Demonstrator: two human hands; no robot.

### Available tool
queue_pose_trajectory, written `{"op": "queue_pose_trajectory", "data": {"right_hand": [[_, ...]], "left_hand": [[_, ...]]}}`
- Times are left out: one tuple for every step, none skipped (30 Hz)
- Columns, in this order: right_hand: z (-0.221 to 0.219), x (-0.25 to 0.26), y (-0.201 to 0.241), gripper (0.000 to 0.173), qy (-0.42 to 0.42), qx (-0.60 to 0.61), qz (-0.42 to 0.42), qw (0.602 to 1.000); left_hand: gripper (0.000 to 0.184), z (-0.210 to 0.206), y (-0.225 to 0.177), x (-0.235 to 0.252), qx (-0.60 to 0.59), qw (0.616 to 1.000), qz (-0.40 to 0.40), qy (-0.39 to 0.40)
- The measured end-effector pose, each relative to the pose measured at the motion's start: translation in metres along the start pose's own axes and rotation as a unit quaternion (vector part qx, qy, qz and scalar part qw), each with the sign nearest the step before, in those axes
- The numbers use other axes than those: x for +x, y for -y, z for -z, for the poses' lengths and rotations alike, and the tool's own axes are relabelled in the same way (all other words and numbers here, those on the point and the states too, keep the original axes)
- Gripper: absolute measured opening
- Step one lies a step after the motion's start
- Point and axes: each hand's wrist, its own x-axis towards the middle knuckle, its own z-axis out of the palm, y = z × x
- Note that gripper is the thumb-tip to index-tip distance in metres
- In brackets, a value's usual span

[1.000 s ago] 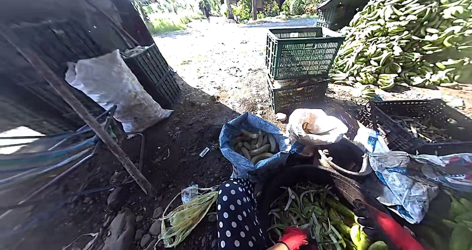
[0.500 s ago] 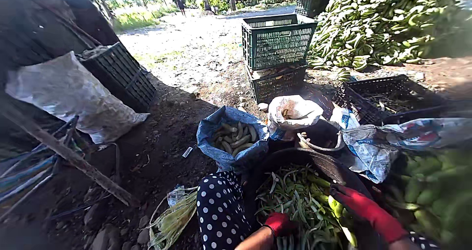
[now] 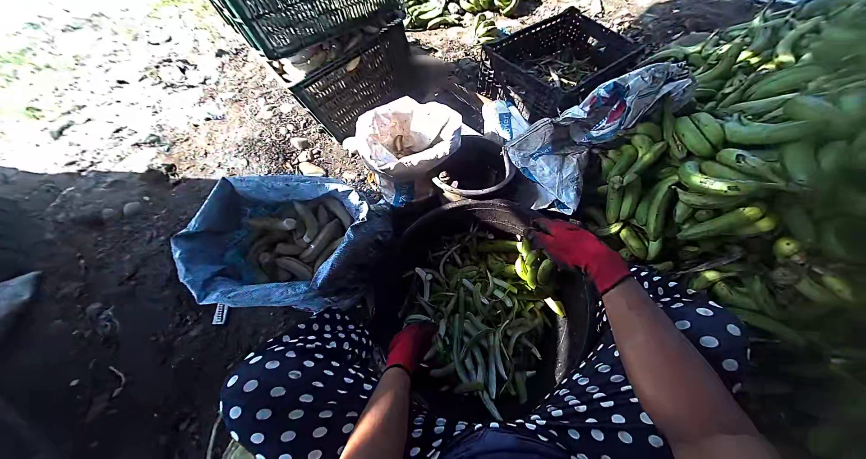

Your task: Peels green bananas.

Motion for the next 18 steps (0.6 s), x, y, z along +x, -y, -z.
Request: {"op": "queue_pose_trajectory", "data": {"right_hand": [[0.000,0.001,-0.001,0.052,-0.012,-0.002,0.003,1.000],[0.003,0.001,0.001,0.053,-0.013,-0.001,0.003,1.000],[0.008,0.001,0.004,0.053,0.002,-0.001,-0.002,1.000],[0.010,0.001,0.005,0.052,0.007,0.000,-0.003,1.000],[0.011,0.001,0.006,0.052,0.005,0.003,-0.004,1.000],[0.011,-0.001,0.006,0.051,0.003,0.007,-0.004,1.000],[0.011,0.000,0.006,0.052,0.011,-0.002,-0.009,1.000],[0.011,0.000,0.006,0.053,0.017,-0.007,-0.013,1.000],[0.010,0.000,0.005,0.054,0.021,-0.010,-0.015,1.000],[0.008,0.000,0.004,0.054,0.023,-0.011,-0.017,1.000],[0.008,0.001,0.002,0.054,0.028,-0.013,-0.023,0.999],[0.007,0.001,0.001,0.054,0.034,-0.014,-0.031,0.999],[0.005,0.002,-0.002,0.054,0.036,-0.015,-0.037,0.999],[0.003,0.003,-0.005,0.053,0.037,-0.016,-0.042,0.998],[0.000,0.004,-0.008,0.053,0.038,-0.019,-0.044,0.998],[-0.005,0.005,-0.011,0.053,0.041,-0.023,-0.042,0.998],[-0.010,0.006,-0.012,0.053,0.047,-0.029,-0.036,0.998],[-0.016,0.006,-0.013,0.051,0.054,-0.034,-0.029,0.998]], "left_hand": [[0.057,0.005,-0.002,-0.004,-0.011,1.000,-0.003,-0.001],[0.059,0.009,-0.007,-0.007,-0.023,1.000,-0.006,-0.007],[0.059,0.013,-0.012,-0.011,-0.032,0.999,-0.009,-0.013],[0.060,0.018,-0.017,-0.015,-0.037,0.999,-0.012,-0.014],[0.062,0.024,-0.022,-0.020,-0.037,0.999,-0.015,-0.013],[0.064,0.032,-0.026,-0.025,-0.027,0.999,-0.018,-0.009],[0.067,0.043,-0.030,-0.031,-0.016,1.000,-0.021,-0.003],[0.067,0.055,-0.033,-0.035,-0.006,1.000,-0.028,0.004],[0.066,0.068,-0.034,-0.038,0.006,0.999,-0.042,0.012],[0.063,0.081,-0.033,-0.039,0.019,0.998,-0.062,0.012],[0.059,0.094,-0.032,-0.040,0.035,0.996,-0.082,0.006],[0.056,0.108,-0.032,-0.042,0.049,0.994,-0.096,-0.001],[0.054,0.123,-0.032,-0.045,0.056,0.993,-0.104,-0.010],[0.054,0.137,-0.031,-0.047,0.061,0.992,-0.107,-0.025],[0.053,0.149,-0.027,-0.048,0.062,0.991,-0.110,-0.048],[0.052,0.161,-0.022,-0.047,0.059,0.989,-0.114,-0.072],[0.050,0.171,-0.018,-0.046,0.059,0.986,-0.122,-0.094],[0.048,0.180,-0.015,-0.047,0.056,0.983,-0.131,-0.114]]}}
